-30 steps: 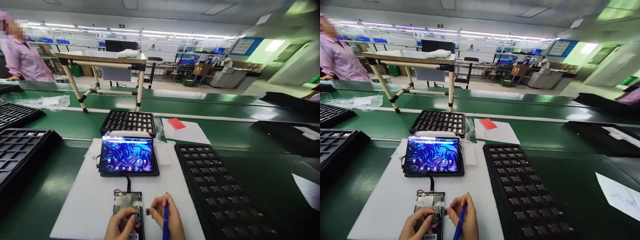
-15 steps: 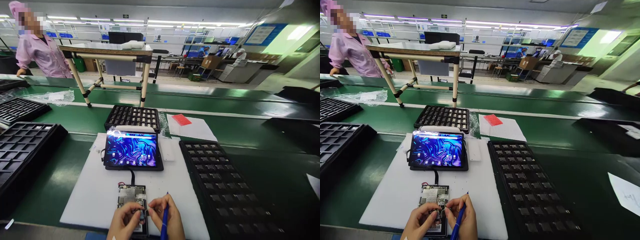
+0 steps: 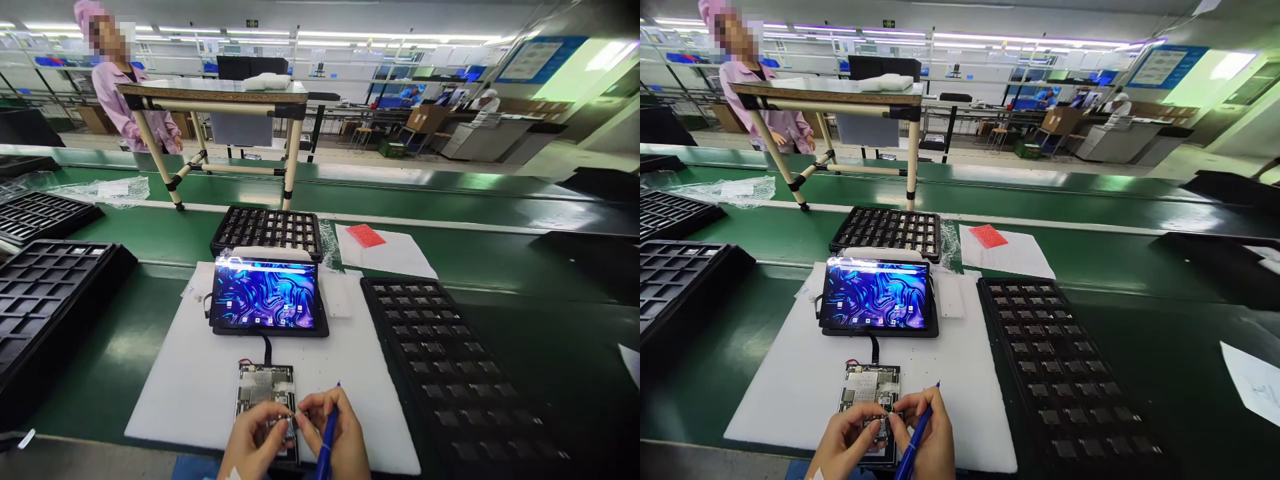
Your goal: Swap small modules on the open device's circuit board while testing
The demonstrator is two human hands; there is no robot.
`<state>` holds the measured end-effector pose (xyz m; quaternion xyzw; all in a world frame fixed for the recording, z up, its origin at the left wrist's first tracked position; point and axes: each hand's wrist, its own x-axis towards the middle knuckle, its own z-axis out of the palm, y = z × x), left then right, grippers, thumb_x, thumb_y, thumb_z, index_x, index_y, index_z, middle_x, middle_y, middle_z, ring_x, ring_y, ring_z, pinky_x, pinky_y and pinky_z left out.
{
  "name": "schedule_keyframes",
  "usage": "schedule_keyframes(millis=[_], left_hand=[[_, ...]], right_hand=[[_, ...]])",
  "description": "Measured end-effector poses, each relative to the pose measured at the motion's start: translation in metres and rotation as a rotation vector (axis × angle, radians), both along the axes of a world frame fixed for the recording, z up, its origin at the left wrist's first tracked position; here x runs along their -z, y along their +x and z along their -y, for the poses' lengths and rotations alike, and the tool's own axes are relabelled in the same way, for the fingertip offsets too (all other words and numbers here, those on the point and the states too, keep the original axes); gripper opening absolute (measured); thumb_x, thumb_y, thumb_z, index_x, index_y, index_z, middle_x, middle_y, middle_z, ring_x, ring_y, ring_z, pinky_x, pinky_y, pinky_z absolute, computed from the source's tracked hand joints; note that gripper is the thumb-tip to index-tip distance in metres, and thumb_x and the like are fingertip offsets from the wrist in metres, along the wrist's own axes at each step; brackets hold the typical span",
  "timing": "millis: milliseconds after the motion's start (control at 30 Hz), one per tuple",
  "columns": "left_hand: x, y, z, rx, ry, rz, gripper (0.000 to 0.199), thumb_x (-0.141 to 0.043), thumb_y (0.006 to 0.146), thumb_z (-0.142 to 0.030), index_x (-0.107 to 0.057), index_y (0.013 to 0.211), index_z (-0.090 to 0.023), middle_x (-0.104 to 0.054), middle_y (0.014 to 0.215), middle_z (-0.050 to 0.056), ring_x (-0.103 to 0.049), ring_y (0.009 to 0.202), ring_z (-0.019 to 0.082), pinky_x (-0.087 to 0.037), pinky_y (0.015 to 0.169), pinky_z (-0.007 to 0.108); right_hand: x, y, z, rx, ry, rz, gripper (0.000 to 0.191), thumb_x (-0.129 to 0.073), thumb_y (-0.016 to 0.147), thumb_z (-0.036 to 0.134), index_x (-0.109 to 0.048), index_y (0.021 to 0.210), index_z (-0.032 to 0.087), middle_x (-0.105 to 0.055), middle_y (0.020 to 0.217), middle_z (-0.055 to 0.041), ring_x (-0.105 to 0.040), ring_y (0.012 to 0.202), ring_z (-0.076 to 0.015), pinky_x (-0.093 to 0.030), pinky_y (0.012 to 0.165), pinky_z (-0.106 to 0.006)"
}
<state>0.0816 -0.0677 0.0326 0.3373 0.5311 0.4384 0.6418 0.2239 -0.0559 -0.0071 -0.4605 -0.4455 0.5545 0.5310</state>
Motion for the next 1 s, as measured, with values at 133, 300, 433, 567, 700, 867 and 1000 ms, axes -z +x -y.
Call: schedule_keyframes(millis=[133,300,433,567,700,867,1000], left_hand=[[-0.001,0.001,0.001,0.01,0.008,0.001,0.048,-0.07,0.064,-0.061,-0.071,0.076,-0.015,-0.067,0.076,0.007,-0.062,0.065,0.016,-0.055,0.061,0.024],[0.003,0.001,0.001,0.052,0.008,-0.019,0.051,-0.068,0.065,-0.063,-0.071,0.078,-0.014,-0.065,0.074,0.007,-0.061,0.066,0.016,-0.055,0.061,0.025],[0.004,0.001,0.001,0.067,-0.001,-0.025,0.051,-0.069,0.064,-0.063,-0.071,0.078,-0.014,-0.063,0.069,0.004,-0.059,0.058,0.013,-0.053,0.057,0.021],[0.002,0.001,0.002,0.056,-0.031,-0.04,0.052,-0.07,0.062,-0.064,-0.07,0.078,-0.014,-0.06,0.067,0.002,-0.056,0.053,0.01,-0.051,0.053,0.018],[0.005,0.001,0.002,0.054,-0.035,-0.037,0.053,-0.07,0.061,-0.064,-0.07,0.078,-0.014,-0.056,0.064,0.001,-0.054,0.052,0.009,-0.051,0.053,0.018],[0.012,0.0,0.002,0.066,-0.001,-0.007,0.051,-0.071,0.064,-0.062,-0.07,0.079,-0.013,-0.058,0.065,0.002,-0.055,0.049,0.008,-0.05,0.051,0.018],[0.017,0.0,0.002,0.07,0.01,0.0,0.049,-0.071,0.065,-0.059,-0.07,0.079,-0.013,-0.06,0.067,0.002,-0.056,0.048,0.008,-0.051,0.051,0.018]], right_hand=[[-0.01,-0.002,0.003,0.048,-0.015,-0.052,0.033,-0.075,0.072,0.028,-0.042,0.071,0.023,-0.067,0.074,-0.0013,-0.063,0.062,-0.0137,-0.052,0.059,-0.023],[-0.011,0.004,0.002,-0.023,-0.053,-0.035,0.036,-0.077,0.069,0.026,-0.041,0.069,0.023,-0.067,0.07,-0.0018,-0.062,0.06,-0.0147,-0.051,0.057,-0.024],[-0.009,0.008,0.003,-0.064,-0.083,-0.036,0.034,-0.074,0.071,0.023,-0.041,0.069,0.023,-0.067,0.071,-0.0017,-0.062,0.062,-0.0147,-0.051,0.059,-0.024],[-0.009,0.008,0.004,-0.096,-0.047,-0.034,0.035,-0.074,0.07,0.02,-0.039,0.068,0.023,-0.066,0.069,-0.0015,-0.062,0.061,-0.0152,-0.051,0.057,-0.025],[-0.005,0.01,0.004,-0.121,-0.04,-0.032,0.035,-0.072,0.071,0.019,-0.038,0.069,0.023,-0.066,0.069,-0.0017,-0.062,0.061,-0.015,-0.05,0.056,-0.024],[0.002,0.012,0.004,-0.165,-0.097,-0.097,0.035,-0.072,0.072,0.021,-0.037,0.07,0.023,-0.065,0.07,-0.0009,-0.059,0.059,-0.0132,-0.048,0.054,-0.023],[0.005,0.012,0.003,-0.17,-0.097,-0.11,0.034,-0.071,0.073,0.019,-0.037,0.07,0.023,-0.064,0.071,0.0002,-0.058,0.06,-0.0122,-0.046,0.055,-0.021]])
